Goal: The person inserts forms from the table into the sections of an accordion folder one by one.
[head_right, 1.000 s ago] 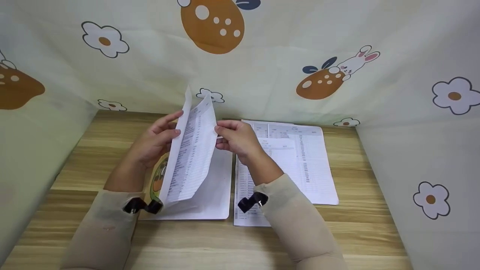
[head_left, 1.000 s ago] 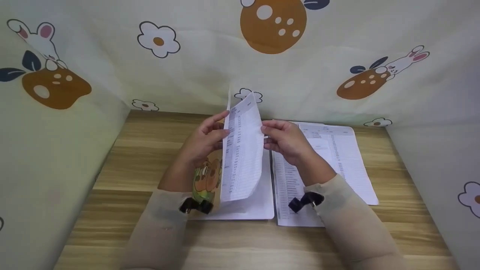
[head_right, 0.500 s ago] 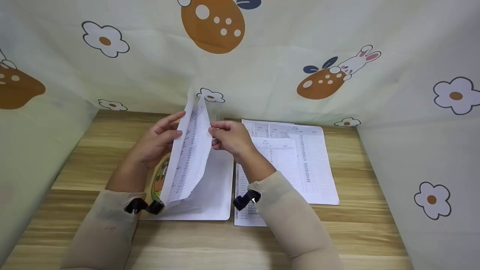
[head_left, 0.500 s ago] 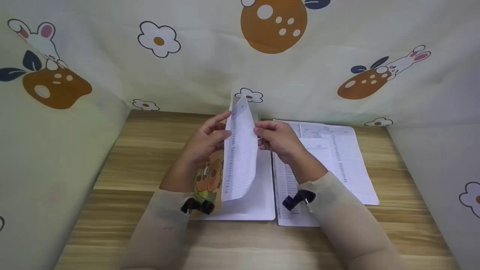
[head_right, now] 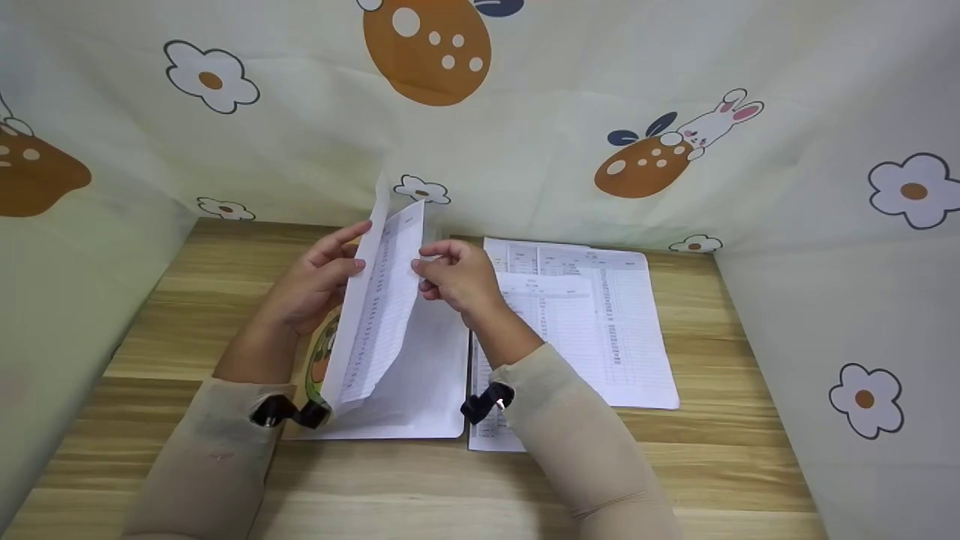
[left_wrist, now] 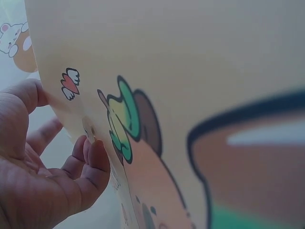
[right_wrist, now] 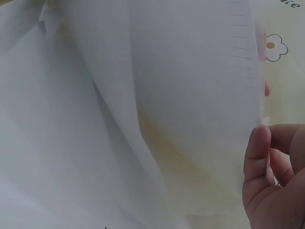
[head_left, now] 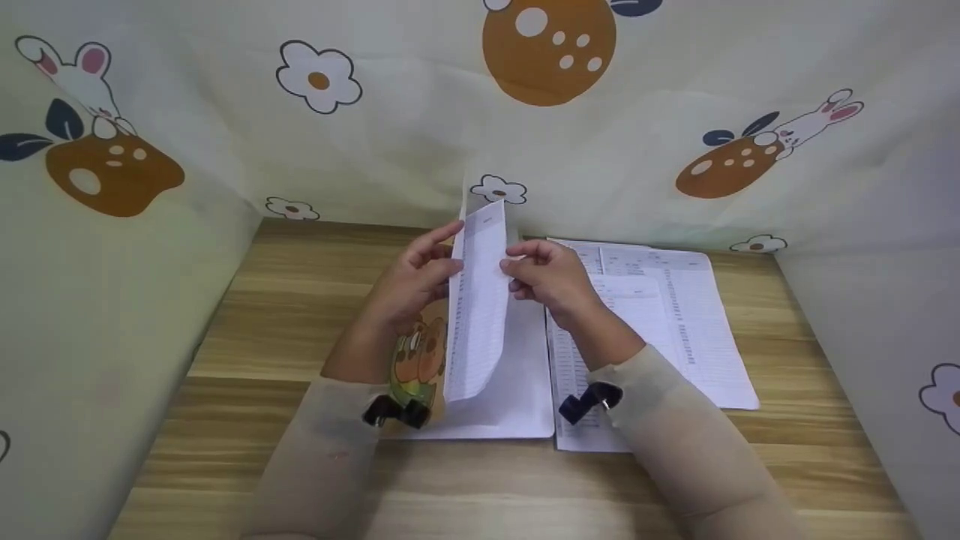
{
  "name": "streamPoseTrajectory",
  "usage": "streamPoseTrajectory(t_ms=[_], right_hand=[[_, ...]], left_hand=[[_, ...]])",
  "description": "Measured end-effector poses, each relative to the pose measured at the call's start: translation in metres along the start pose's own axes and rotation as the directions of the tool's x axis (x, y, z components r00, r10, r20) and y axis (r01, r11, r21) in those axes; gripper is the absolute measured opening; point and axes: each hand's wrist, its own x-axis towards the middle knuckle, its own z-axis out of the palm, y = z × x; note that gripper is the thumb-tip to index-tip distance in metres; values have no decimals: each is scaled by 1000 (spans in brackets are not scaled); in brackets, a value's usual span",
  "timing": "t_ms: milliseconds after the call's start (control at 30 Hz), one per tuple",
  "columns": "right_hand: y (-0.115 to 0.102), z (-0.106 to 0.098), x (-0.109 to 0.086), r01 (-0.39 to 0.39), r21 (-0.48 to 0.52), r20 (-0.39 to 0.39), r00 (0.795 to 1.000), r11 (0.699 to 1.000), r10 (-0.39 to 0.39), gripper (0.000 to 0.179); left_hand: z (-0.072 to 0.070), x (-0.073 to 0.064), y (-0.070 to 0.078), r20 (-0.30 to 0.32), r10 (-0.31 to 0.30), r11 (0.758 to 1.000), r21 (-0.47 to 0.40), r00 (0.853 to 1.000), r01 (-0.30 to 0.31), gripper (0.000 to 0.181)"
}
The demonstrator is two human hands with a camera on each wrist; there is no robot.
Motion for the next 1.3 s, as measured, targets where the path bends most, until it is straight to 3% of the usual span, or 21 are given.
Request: streamPoseTrajectory(t_ms=[267,600,833,1100,1300], right_hand=[[3,-25,-7,28,-2,-18,999,1000,-28,23],[16,-93,-18,-24,-134,-131,991,991,6,36],[29,-132,-30,-66,-172,-182,983,983,34,44],[44,-178,-42,-123,-173,-271,960,977,73,37],[57,-209,-49,-208,-214,-362,924,954,121,37]], left_hand=[[-3,1,1,-10,-2,999,-53,1000,2,60],[-4,2,-1,12,23,997,-80,1000,-22,62],[-4,1,-1,2,6,999,-52,1000,-6,58],[-5,2,-2,11,5,998,-56,1000,-4,57],[-5,2,-2,6,-7,997,-76,1000,8,55]])
